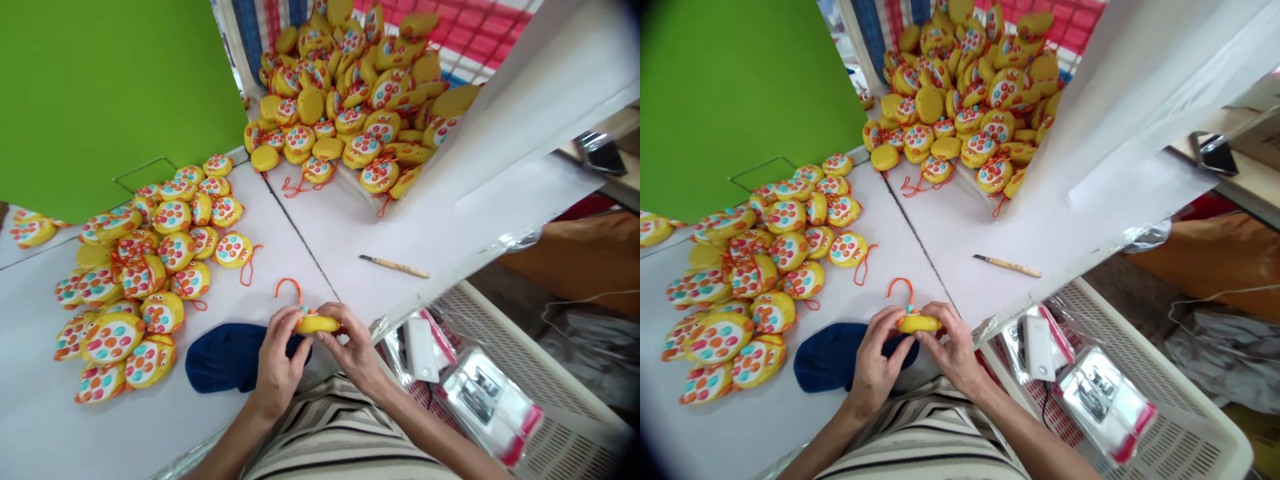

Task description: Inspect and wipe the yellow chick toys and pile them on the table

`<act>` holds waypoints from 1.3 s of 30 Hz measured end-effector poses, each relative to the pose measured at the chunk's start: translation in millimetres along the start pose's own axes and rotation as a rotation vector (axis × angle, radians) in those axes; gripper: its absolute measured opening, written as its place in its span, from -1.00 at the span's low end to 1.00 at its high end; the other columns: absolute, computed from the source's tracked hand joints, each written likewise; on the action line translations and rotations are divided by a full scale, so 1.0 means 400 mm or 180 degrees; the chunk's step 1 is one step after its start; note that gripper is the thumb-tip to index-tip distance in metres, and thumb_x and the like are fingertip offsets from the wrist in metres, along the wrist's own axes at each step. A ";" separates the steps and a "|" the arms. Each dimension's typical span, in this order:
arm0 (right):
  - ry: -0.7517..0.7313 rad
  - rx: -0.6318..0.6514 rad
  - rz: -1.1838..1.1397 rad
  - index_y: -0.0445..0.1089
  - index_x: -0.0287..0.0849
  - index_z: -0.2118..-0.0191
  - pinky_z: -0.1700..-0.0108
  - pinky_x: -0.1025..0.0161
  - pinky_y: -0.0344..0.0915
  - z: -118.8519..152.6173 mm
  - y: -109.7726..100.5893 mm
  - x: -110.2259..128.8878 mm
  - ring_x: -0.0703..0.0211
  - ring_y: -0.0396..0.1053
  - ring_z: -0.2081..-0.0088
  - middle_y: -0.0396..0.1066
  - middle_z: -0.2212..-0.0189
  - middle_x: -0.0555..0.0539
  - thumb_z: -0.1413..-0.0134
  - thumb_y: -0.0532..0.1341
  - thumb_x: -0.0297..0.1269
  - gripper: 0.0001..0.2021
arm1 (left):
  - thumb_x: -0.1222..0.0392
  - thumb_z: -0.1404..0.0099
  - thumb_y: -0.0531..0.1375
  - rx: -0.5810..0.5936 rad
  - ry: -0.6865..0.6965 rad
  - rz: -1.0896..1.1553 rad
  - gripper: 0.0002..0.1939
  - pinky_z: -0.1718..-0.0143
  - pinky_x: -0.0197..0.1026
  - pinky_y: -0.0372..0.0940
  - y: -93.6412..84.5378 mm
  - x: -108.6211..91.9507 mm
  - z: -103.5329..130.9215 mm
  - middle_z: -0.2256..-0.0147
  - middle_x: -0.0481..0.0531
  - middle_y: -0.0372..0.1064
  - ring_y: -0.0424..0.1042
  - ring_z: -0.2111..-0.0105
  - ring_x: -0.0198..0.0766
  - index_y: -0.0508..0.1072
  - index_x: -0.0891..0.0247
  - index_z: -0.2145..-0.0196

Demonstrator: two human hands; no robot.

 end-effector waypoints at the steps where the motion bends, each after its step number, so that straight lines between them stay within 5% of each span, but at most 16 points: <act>1: -0.0122 -0.0061 -0.0003 0.27 -0.13 0.12 0.27 0.33 0.33 -0.003 -0.005 0.008 0.21 0.33 0.15 0.31 0.17 -0.10 -0.10 0.21 -0.33 -0.79 | 0.14 -0.23 0.17 -0.0117 -0.0397 0.0331 -0.67 0.14 -0.20 0.35 -0.016 0.017 0.003 0.06 0.12 0.30 0.34 0.06 -0.18 0.33 0.20 0.04; 3: -0.0503 -0.0167 0.0027 0.23 -0.12 0.09 0.09 0.19 0.33 -0.011 -0.012 0.034 0.15 0.30 0.06 0.30 0.13 -0.11 -0.07 0.23 -0.40 -0.73 | -0.03 -0.22 0.16 -0.0087 -0.1435 0.1296 -0.56 0.31 -0.21 0.38 -0.025 0.053 0.010 0.14 0.17 0.34 0.39 0.15 -0.14 0.29 0.26 0.03; 5: -0.0918 0.0026 0.0143 0.21 -0.12 0.09 -0.03 0.09 0.27 -0.018 -0.001 0.066 0.12 0.27 0.02 0.31 0.13 -0.11 -0.04 0.23 -0.46 -0.69 | -0.17 -0.21 0.10 0.0406 -0.2306 0.2460 -0.46 0.46 -0.22 0.37 0.001 0.062 0.015 0.23 0.19 0.37 0.43 0.27 -0.13 0.27 0.33 0.03; 7: -0.1266 0.0435 0.0329 0.23 -0.12 0.13 -0.08 0.08 0.24 -0.018 0.024 0.095 0.14 0.24 0.00 0.33 0.15 -0.09 -0.04 0.22 -0.50 -0.72 | -0.17 -0.20 0.12 0.0841 -0.2548 0.3275 -0.44 0.50 -0.25 0.36 0.022 0.043 0.004 0.24 0.19 0.39 0.44 0.33 -0.16 0.29 0.35 0.03; 11: -0.1244 0.0526 0.0588 0.27 -0.12 0.13 -0.13 0.08 0.20 -0.008 0.038 0.106 0.11 0.15 -0.08 0.27 0.05 -0.12 -0.05 0.19 -0.50 -0.74 | 0.08 -0.17 0.25 0.0633 -0.2236 0.3474 -0.53 0.43 -0.29 0.39 0.014 0.026 -0.032 0.20 0.13 0.40 0.44 0.35 -0.25 0.28 0.29 0.01; 16: -0.0006 -0.0189 -0.0054 0.25 -0.07 0.04 0.02 0.17 0.32 -0.007 -0.001 0.024 0.11 0.21 -0.07 0.22 -0.04 -0.14 -0.12 0.17 -0.35 -0.73 | 0.10 -0.15 0.26 0.0407 -0.2171 0.3346 -0.47 0.49 -0.27 0.39 0.000 0.046 -0.041 0.15 0.12 0.39 0.45 0.38 -0.24 0.22 0.21 -0.05; 20: 0.0901 -0.0009 -0.0688 0.30 -0.13 0.05 0.13 0.24 0.38 -0.009 0.016 -0.025 0.15 0.30 0.06 0.33 0.10 -0.13 -0.13 0.16 -0.18 -0.72 | 0.09 -0.16 0.26 0.0315 -0.2069 0.3203 -0.48 0.47 -0.30 0.38 -0.001 0.059 -0.050 0.10 0.12 0.37 0.45 0.31 -0.21 0.24 0.19 -0.05; 26: 0.1237 0.0179 -0.0810 0.32 -0.18 0.10 0.16 0.25 0.35 -0.012 0.043 -0.047 0.14 0.34 0.13 0.38 0.17 -0.13 -0.12 0.14 -0.05 -0.66 | 0.05 -0.14 0.26 0.0004 -0.2043 0.2924 -0.44 0.35 -0.31 0.39 -0.016 0.082 -0.050 0.04 0.11 0.36 0.44 0.18 -0.16 0.24 0.15 -0.07; 34: 0.1394 0.0619 -0.0418 0.35 -0.18 0.17 0.27 0.27 0.28 -0.016 0.061 -0.105 0.14 0.34 0.24 0.40 0.25 -0.13 -0.11 0.11 0.04 -0.63 | -0.04 -0.07 0.29 -0.1316 -0.1934 0.2311 -0.33 0.40 -0.33 0.37 -0.164 0.191 -0.069 0.01 0.16 0.31 0.42 0.17 -0.15 0.20 0.17 -0.10; 39: 0.1396 0.0699 -0.0407 0.37 -0.19 0.22 0.32 0.30 0.27 -0.020 0.068 -0.111 0.17 0.33 0.31 0.40 0.32 -0.12 -0.11 0.12 0.03 -0.64 | -0.08 -0.16 0.20 -0.1689 -0.1841 0.1446 -0.36 0.18 -0.19 0.39 -0.247 0.240 -0.058 -0.12 0.18 0.16 0.28 -0.04 -0.04 0.15 0.14 -0.15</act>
Point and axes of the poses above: each hand's wrist, its own z-axis away from the middle knuckle, its own y-axis out of the palm, x = y × z, the point moved 5 cm from there along -z, towards the middle knuckle
